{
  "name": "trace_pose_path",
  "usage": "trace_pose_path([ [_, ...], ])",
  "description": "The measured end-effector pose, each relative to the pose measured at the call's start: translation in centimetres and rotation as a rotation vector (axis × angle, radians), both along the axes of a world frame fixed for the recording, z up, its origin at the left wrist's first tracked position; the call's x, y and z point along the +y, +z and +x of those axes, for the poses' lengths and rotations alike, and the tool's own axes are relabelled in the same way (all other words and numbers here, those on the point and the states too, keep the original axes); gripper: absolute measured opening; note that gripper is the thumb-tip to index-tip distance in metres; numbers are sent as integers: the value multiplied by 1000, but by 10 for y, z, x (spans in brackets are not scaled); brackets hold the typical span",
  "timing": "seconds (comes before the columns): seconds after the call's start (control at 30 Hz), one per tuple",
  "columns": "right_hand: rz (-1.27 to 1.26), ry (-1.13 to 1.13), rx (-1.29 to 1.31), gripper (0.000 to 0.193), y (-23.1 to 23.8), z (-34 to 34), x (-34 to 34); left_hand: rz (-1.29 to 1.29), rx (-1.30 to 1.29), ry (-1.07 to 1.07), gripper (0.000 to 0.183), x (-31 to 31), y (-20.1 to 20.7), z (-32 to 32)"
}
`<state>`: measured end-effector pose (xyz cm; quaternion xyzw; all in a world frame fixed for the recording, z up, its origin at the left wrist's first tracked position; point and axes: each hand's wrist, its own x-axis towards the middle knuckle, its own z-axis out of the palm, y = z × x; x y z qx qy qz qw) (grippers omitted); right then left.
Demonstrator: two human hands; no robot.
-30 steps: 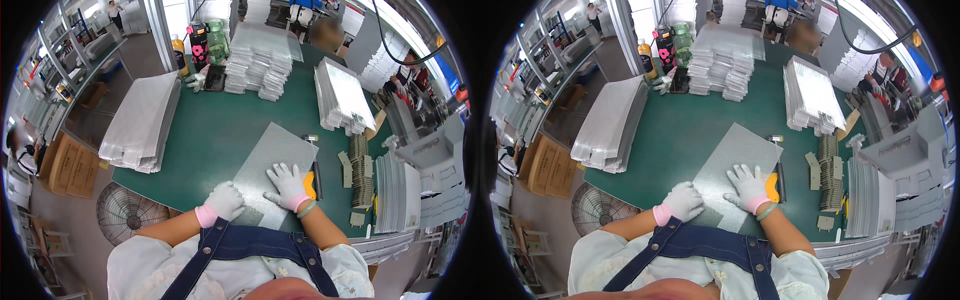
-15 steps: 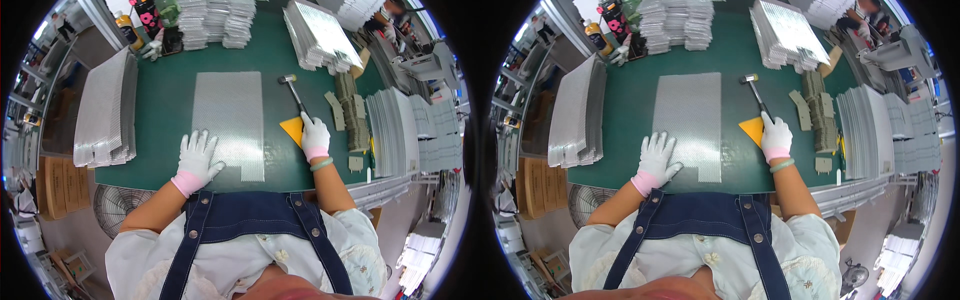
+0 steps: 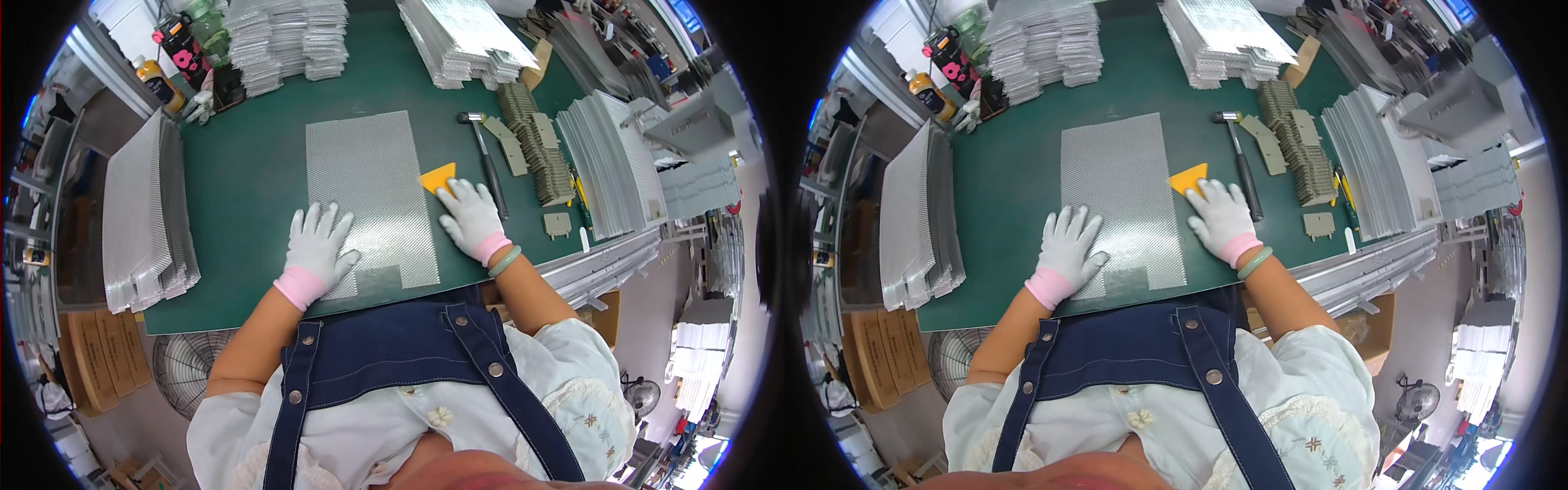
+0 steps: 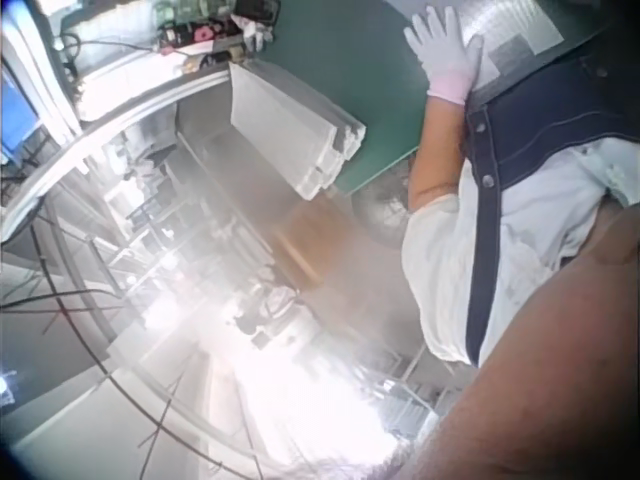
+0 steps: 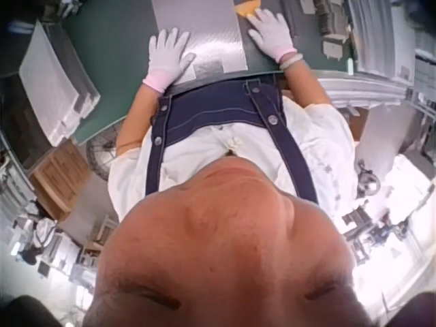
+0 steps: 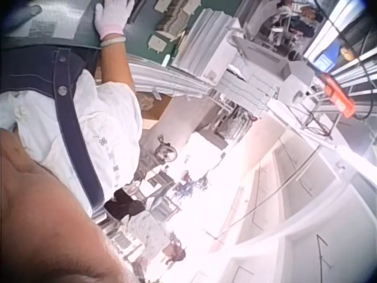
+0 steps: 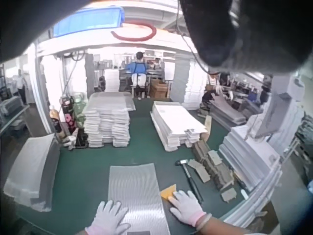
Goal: The person assembles air filters by placing a mesh sheet on a table, inserting a plastic clip, and fitting a frame around it. They then use a handheld stapler to secure the mesh to the frame and stack the finished unit. The process is repeated for multiple units.
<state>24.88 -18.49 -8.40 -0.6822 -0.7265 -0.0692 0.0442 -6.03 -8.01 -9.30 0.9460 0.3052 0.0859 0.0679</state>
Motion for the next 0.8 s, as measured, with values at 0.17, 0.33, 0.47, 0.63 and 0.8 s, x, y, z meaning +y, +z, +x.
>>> trace_pose_path([
  [0.17,-23,-66,268,40,31,26,46,21,-10,119,64,-12,-5,14],
  [0.33,396,44,816,47,142,13,213,-2,-166,62,56,0,-1,2],
  [0.47,286,-325,881,70,192,34,357,41,-243,28,49,11,-7,-1],
  [0.63,-101,-508,1193,81,190,18,435,-7,-186,4,50,17,-6,-5],
  [0.8,396,-37,1256,41,200,38,485,-42,-208,-9,48,19,-6,-3],
])
